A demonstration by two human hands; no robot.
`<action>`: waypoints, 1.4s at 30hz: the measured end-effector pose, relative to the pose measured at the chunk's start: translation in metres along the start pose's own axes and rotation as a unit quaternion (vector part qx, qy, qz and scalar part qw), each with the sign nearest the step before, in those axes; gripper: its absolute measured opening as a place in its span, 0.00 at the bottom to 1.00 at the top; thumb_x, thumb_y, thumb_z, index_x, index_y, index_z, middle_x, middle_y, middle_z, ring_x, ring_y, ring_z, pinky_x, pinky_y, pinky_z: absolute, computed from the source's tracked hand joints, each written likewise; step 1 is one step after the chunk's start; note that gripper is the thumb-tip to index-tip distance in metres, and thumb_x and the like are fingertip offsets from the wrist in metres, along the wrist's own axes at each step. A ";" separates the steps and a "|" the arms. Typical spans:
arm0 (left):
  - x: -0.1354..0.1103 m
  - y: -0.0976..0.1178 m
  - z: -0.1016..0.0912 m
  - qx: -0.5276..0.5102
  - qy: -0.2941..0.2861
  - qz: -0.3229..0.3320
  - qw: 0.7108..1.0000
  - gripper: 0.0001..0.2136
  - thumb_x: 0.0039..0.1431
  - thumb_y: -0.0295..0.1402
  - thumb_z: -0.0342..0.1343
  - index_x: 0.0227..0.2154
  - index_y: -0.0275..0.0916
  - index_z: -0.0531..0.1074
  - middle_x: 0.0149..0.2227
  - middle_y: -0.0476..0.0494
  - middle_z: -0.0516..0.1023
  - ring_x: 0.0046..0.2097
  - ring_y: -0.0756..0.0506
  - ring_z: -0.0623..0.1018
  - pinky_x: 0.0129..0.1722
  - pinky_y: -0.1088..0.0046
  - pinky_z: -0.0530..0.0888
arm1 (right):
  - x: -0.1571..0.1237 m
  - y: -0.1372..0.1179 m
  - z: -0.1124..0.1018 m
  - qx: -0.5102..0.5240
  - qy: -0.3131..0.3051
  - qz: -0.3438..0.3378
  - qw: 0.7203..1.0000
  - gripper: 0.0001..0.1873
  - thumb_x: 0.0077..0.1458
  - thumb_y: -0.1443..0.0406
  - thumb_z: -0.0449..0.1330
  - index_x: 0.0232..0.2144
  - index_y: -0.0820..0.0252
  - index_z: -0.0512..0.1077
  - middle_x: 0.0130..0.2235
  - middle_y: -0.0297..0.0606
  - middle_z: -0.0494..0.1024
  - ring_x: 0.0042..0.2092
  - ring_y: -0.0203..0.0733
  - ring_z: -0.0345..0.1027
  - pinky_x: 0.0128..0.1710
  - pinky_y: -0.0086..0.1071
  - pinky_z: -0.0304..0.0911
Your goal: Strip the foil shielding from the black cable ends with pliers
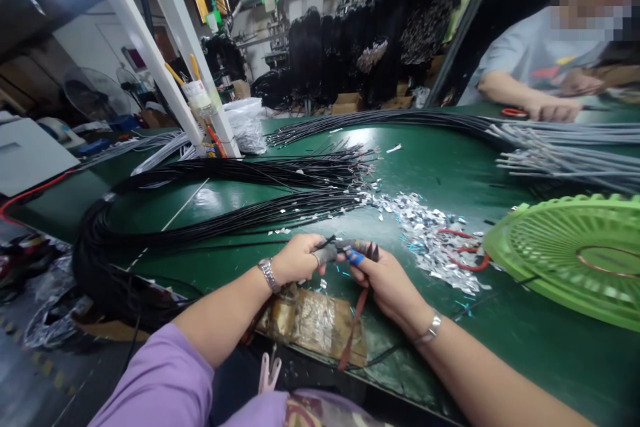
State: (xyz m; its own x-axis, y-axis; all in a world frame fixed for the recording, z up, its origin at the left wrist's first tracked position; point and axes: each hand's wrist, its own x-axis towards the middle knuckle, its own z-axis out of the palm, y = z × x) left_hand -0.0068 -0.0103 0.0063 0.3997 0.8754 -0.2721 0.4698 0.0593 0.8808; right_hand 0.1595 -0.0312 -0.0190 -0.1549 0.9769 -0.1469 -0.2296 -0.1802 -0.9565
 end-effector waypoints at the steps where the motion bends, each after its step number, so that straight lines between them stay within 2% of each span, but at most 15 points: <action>1: 0.000 0.001 0.000 -0.021 0.007 -0.004 1.000 0.14 0.56 0.43 0.54 0.29 0.35 0.70 0.18 0.54 0.68 0.13 0.57 0.61 0.13 0.81 0.56 | 0.000 0.001 -0.001 0.006 0.002 0.006 1.000 0.20 0.38 0.51 0.68 0.23 0.61 0.70 0.13 0.25 0.59 0.17 0.29 0.44 0.18 0.28 0.38; 5: 0.001 0.003 0.000 -0.069 0.035 0.003 0.997 0.15 0.52 0.44 0.57 0.26 0.36 0.65 0.18 0.54 0.67 0.14 0.56 0.64 0.13 0.82 0.58 | 0.000 0.003 -0.002 0.018 0.018 0.017 1.000 0.20 0.38 0.52 0.69 0.26 0.61 0.71 0.13 0.24 0.58 0.18 0.30 0.45 0.17 0.27 0.38; 9: 0.002 0.000 0.001 -0.046 0.046 0.008 0.998 0.11 0.53 0.39 0.56 0.26 0.36 0.65 0.18 0.54 0.67 0.15 0.55 0.65 0.15 0.81 0.61 | -0.002 0.000 0.001 0.006 0.017 0.010 1.000 0.22 0.33 0.55 0.72 0.29 0.61 0.71 0.16 0.24 0.62 0.19 0.29 0.46 0.18 0.27 0.39; 11: 0.002 -0.002 0.001 0.013 0.059 0.032 0.998 0.08 0.54 0.36 0.54 0.26 0.36 0.66 0.18 0.53 0.67 0.17 0.54 0.66 0.17 0.80 0.62 | -0.003 -0.002 0.003 0.001 0.015 0.008 1.000 0.24 0.31 0.56 0.73 0.30 0.61 0.71 0.18 0.25 0.64 0.19 0.28 0.47 0.18 0.26 0.40; 13: 0.000 -0.003 0.001 0.117 0.096 0.083 0.985 0.08 0.54 0.34 0.53 0.23 0.37 0.65 0.19 0.51 0.68 0.20 0.53 0.67 0.21 0.78 0.61 | -0.004 -0.003 0.004 -0.004 0.015 0.009 1.000 0.24 0.31 0.56 0.73 0.30 0.60 0.71 0.19 0.25 0.65 0.20 0.29 0.47 0.18 0.26 0.42; 15: -0.002 -0.003 0.001 0.228 0.141 0.131 0.955 0.09 0.53 0.33 0.54 0.21 0.37 0.65 0.21 0.50 0.69 0.23 0.51 0.68 0.23 0.76 0.60 | -0.004 -0.002 0.004 -0.009 0.016 0.009 1.000 0.24 0.31 0.55 0.72 0.28 0.60 0.70 0.20 0.25 0.65 0.20 0.29 0.47 0.18 0.26 0.42; 18: -0.005 -0.001 0.002 0.329 0.171 0.153 0.916 0.06 0.52 0.32 0.55 0.22 0.37 0.67 0.23 0.48 0.72 0.26 0.50 0.69 0.25 0.74 0.58 | -0.003 0.003 0.004 -0.016 0.022 0.008 1.000 0.24 0.31 0.54 0.72 0.26 0.59 0.68 0.19 0.24 0.61 0.20 0.29 0.46 0.18 0.26 0.42; 22: -0.007 -0.001 0.004 0.369 0.168 0.169 0.898 0.03 0.50 0.28 0.54 0.24 0.38 0.70 0.24 0.48 0.74 0.27 0.49 0.70 0.26 0.74 0.59 | -0.002 0.007 0.003 -0.022 0.030 0.004 0.999 0.23 0.32 0.52 0.71 0.25 0.59 0.67 0.17 0.23 0.59 0.20 0.29 0.47 0.18 0.26 0.42; 28: -0.008 -0.002 0.004 0.377 0.165 0.175 0.895 0.02 0.49 0.28 0.54 0.25 0.38 0.71 0.25 0.48 0.74 0.27 0.49 0.70 0.27 0.74 0.60 | -0.002 0.007 0.002 -0.020 0.010 0.003 1.000 0.20 0.35 0.54 0.70 0.24 0.59 0.67 0.16 0.24 0.60 0.19 0.30 0.47 0.19 0.27 0.43; 34: -0.009 0.003 -0.001 0.346 0.171 0.136 0.913 0.06 0.52 0.33 0.54 0.22 0.38 0.68 0.21 0.51 0.70 0.25 0.51 0.67 0.26 0.74 0.57 | -0.002 -0.001 -0.005 -0.023 0.016 -0.050 0.998 0.17 0.35 0.62 0.68 0.31 0.57 0.71 0.27 0.31 0.71 0.28 0.36 0.61 0.29 0.30 0.58; 37: -0.009 0.004 -0.002 0.346 0.171 0.126 0.914 0.07 0.53 0.34 0.54 0.22 0.38 0.68 0.21 0.51 0.69 0.25 0.50 0.66 0.26 0.75 0.57 | -0.003 -0.004 -0.004 -0.022 0.014 -0.027 0.999 0.17 0.39 0.58 0.67 0.33 0.58 0.72 0.23 0.29 0.68 0.24 0.34 0.55 0.23 0.29 0.53; 39: -0.009 0.003 -0.001 0.357 0.167 0.129 0.910 0.08 0.53 0.34 0.53 0.22 0.39 0.67 0.21 0.50 0.69 0.25 0.50 0.67 0.26 0.74 0.57 | -0.002 -0.003 -0.003 -0.030 0.003 -0.009 1.000 0.18 0.40 0.55 0.68 0.30 0.59 0.72 0.19 0.26 0.63 0.21 0.32 0.49 0.20 0.28 0.47; 42: -0.009 0.003 0.000 0.382 0.139 0.155 0.901 0.07 0.54 0.33 0.53 0.23 0.39 0.68 0.23 0.48 0.71 0.26 0.49 0.70 0.26 0.74 0.59 | -0.001 -0.001 -0.003 -0.063 -0.001 -0.021 0.998 0.18 0.38 0.53 0.68 0.25 0.59 0.70 0.17 0.25 0.60 0.20 0.31 0.46 0.19 0.28 0.44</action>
State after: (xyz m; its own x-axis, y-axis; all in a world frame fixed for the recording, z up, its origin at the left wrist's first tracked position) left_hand -0.0090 -0.0179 0.0110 0.4430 0.8852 0.1418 0.8156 -0.4636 0.3462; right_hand 0.1626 -0.0318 -0.0183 -0.1500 0.9830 -0.1061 -0.1138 -0.1238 -0.9858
